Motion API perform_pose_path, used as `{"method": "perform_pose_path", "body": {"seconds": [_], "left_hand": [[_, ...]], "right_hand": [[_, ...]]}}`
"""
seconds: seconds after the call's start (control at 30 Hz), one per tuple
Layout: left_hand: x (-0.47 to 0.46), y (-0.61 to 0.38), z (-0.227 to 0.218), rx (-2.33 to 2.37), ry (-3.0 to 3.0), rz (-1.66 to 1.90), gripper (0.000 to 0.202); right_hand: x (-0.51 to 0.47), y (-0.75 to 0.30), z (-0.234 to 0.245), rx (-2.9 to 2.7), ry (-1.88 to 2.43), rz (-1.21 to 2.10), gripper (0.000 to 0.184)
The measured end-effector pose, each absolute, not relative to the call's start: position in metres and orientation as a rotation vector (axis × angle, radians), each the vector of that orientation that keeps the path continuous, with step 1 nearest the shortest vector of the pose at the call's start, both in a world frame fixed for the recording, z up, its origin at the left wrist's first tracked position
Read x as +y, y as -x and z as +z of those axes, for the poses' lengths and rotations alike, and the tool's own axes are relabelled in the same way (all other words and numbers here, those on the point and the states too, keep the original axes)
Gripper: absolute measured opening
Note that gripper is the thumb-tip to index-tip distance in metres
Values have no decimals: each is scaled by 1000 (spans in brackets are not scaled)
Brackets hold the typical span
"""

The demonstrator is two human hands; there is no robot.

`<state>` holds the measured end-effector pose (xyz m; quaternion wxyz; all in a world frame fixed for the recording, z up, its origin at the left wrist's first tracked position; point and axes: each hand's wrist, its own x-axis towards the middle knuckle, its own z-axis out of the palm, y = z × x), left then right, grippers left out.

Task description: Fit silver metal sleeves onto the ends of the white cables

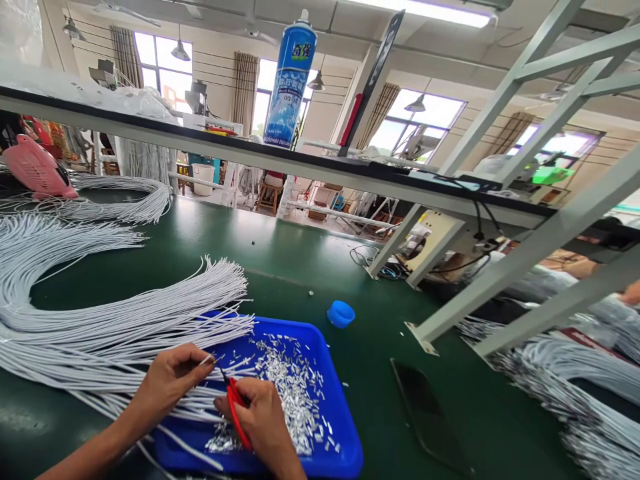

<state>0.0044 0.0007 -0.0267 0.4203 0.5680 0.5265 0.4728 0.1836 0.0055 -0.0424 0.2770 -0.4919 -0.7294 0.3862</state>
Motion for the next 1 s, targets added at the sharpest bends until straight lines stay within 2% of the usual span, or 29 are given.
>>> {"method": "perform_pose_path", "body": {"seconds": [0.1, 0.23, 0.43, 0.67, 0.77, 0.93, 1.0], "left_hand": [[1, -4, -22, 1381, -1585, 1172, 20], [0, -3, -18, 1381, -1648, 1147, 18], [1, -1, -25, 1093, -1150, 950, 36], [3, -3, -20, 1009, -978, 974, 34], [2, -3, -20, 1014, -988, 978, 34], [-3, -4, -20, 972, -1088, 848, 36], [-4, -6, -21, 1006, -1151, 818, 37]], "right_hand": [[6, -184, -43, -1950, 1313, 1087, 35], [6, -183, -43, -1959, 1368, 995, 40], [4, -180, -42, -2001, 1394, 937, 38], [11, -197, -28, -2109, 1423, 792, 27], [13, -201, -25, -1895, 1433, 924, 25], [5, -183, -26, -1419, 1093, 1384, 28], [0, -174, -29, -1420, 1052, 1392, 28]]}}
